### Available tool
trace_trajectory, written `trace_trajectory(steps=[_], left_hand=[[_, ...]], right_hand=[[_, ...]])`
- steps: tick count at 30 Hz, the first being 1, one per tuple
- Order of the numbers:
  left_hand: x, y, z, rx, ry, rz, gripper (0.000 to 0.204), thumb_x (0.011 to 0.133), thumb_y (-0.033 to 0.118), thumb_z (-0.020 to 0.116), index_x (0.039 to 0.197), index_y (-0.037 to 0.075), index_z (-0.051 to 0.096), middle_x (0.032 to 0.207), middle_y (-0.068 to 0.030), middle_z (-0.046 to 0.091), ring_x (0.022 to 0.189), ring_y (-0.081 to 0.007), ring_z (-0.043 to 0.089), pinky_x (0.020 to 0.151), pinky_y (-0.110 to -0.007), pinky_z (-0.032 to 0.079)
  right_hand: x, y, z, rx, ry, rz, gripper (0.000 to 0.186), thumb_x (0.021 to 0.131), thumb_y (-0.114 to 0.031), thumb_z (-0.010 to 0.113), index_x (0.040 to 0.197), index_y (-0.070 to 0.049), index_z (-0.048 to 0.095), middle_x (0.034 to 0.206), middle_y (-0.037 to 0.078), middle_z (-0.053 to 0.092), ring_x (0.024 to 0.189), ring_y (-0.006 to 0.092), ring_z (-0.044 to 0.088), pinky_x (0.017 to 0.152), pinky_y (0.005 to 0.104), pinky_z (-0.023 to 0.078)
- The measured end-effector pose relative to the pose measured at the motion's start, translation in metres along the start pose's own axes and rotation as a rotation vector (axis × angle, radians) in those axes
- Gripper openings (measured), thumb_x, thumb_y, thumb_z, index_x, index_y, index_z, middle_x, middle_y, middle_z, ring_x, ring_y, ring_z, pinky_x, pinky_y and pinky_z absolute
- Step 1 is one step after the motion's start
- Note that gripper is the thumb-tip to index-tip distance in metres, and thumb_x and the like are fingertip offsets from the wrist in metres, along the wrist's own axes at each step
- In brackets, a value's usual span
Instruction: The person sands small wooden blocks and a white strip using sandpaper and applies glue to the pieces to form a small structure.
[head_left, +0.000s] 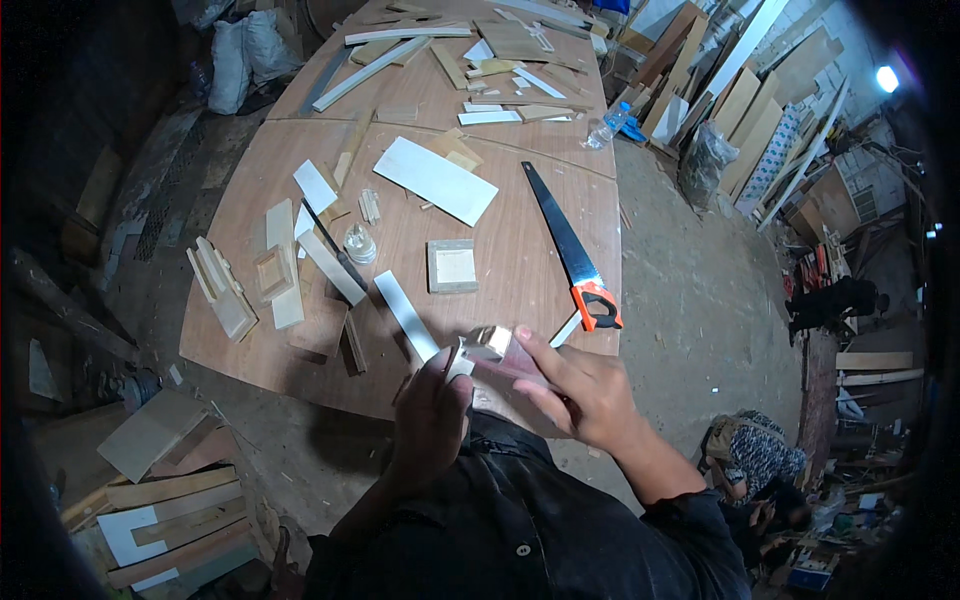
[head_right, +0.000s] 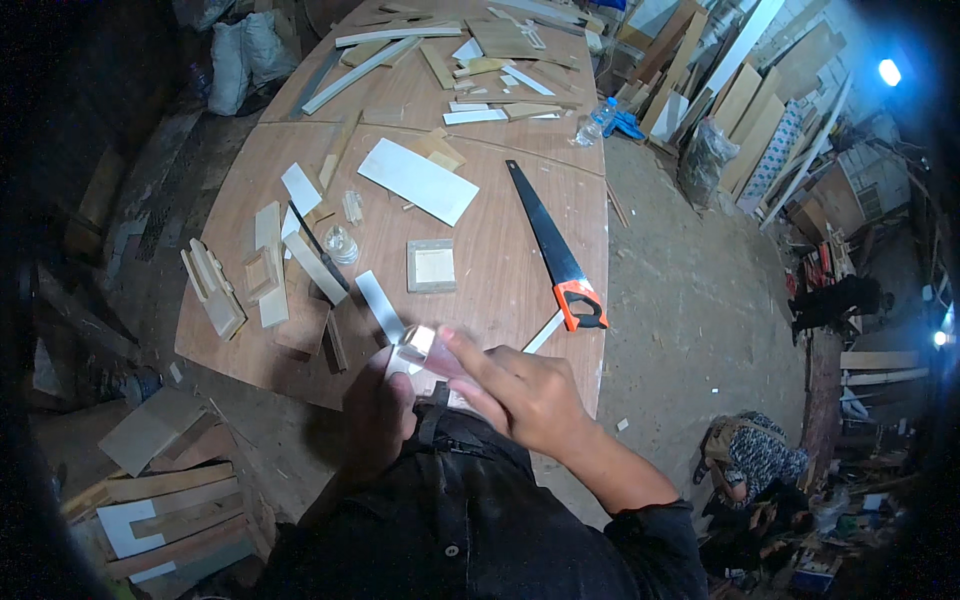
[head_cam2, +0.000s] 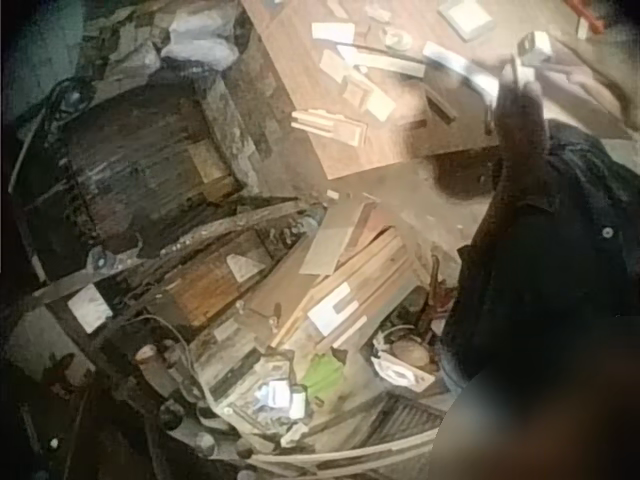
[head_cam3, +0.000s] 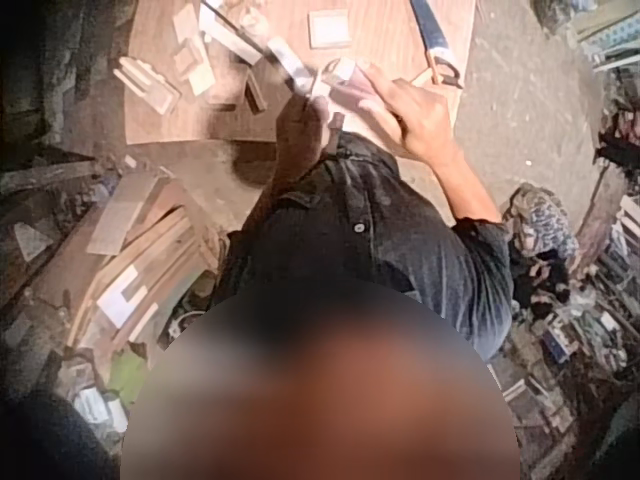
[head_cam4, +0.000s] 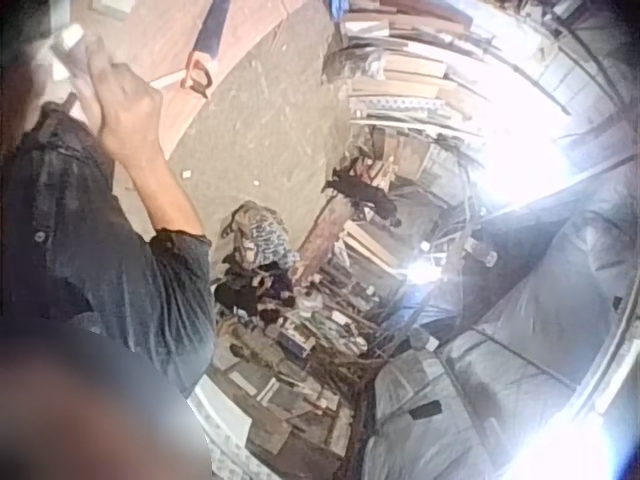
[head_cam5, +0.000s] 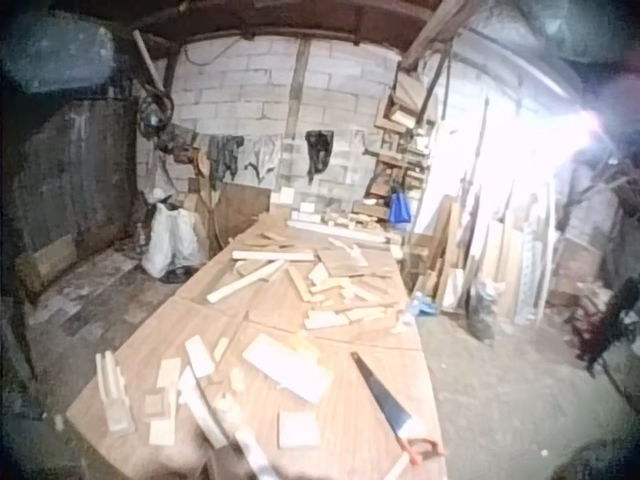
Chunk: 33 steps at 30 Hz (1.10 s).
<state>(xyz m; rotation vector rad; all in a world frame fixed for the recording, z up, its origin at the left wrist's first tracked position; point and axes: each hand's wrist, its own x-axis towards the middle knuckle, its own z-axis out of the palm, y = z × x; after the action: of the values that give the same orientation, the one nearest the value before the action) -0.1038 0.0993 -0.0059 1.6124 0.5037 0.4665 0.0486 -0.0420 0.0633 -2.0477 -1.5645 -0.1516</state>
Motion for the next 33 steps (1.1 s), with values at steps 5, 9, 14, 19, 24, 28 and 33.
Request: trace_trajectory(steps=[5,9,14,19,24,28,33], left_hand=[[-0.007,0.0,-0.004,-0.313,0.034,-0.13,0.036,0.103,0.027,0.052,0.127,0.001,0.055,0.086,-0.0033,0.059,0.074,-0.0059,0.052,0.064,-0.025,0.045],[0.002,-0.002,0.001,0.062,0.034,0.084,0.034,0.101,0.025,0.054,0.125,0.001,0.055,0.088,-0.0135,0.065,0.072,-0.0241,0.064,0.065,-0.036,0.05],[0.006,0.01,0.008,0.139,0.047,0.223,0.029,0.099,0.021,0.056,0.12,0.001,0.055,0.091,-0.0195,0.065,0.078,-0.0358,0.065,0.07,-0.044,0.051],[0.004,0.006,0.015,0.155,0.085,0.29,0.029,0.098,0.019,0.056,0.121,0.0,0.053,0.089,-0.0208,0.064,0.077,-0.0365,0.065,0.069,-0.042,0.051],[0.003,0.011,0.018,0.114,0.125,0.271,0.027,0.098,0.017,0.056,0.119,-0.001,0.054,0.086,-0.0211,0.064,0.074,-0.0355,0.065,0.065,-0.041,0.051],[0.005,0.012,0.018,0.146,0.125,0.352,0.028,0.098,0.016,0.056,0.121,0.0,0.053,0.086,-0.0196,0.065,0.074,-0.0351,0.067,0.064,-0.041,0.052],[0.003,0.012,0.025,0.261,0.144,0.337,0.027,0.098,0.015,0.058,0.12,0.001,0.053,0.087,-0.0189,0.066,0.076,-0.0361,0.067,0.064,-0.04,0.052]], right_hand=[[0.0,0.033,-0.008,-0.031,0.258,0.278,0.056,0.085,-0.016,0.074,0.136,-0.003,0.056,0.081,0.016,0.069,0.063,0.0287,0.067,0.059,0.0343,0.052],[0.0,0.003,-0.006,0.105,0.233,0.083,0.062,0.082,-0.017,0.077,0.138,-0.003,0.054,0.081,0.017,0.069,0.063,0.0284,0.067,0.06,0.0341,0.053],[0.004,-0.002,0.002,0.144,0.061,0.023,0.061,0.08,-0.015,0.079,0.134,0.001,0.057,0.072,0.012,0.064,0.055,0.022,0.06,0.055,0.0318,0.047],[0.012,-0.006,-0.003,0.078,0.03,-0.028,0.058,0.086,-0.02,0.073,0.139,-0.005,0.054,0.065,0.009,0.059,0.052,0.0204,0.058,0.049,0.0335,0.044],[0.007,-0.007,-0.008,0.011,0.05,-0.056,0.057,0.085,-0.02,0.072,0.138,-0.006,0.056,0.064,0.007,0.056,0.051,0.0193,0.055,0.048,0.0339,0.043],[0.012,-0.011,-0.012,-0.004,0.022,-0.097,0.055,0.085,-0.018,0.072,0.137,-0.006,0.057,0.065,0.006,0.056,0.051,0.0183,0.055,0.047,0.0332,0.043],[0.016,-0.008,-0.007,-0.003,0.082,-0.09,0.056,0.084,-0.018,0.073,0.137,-0.007,0.058,0.065,0.006,0.056,0.052,0.0181,0.054,0.047,0.0325,0.042]])
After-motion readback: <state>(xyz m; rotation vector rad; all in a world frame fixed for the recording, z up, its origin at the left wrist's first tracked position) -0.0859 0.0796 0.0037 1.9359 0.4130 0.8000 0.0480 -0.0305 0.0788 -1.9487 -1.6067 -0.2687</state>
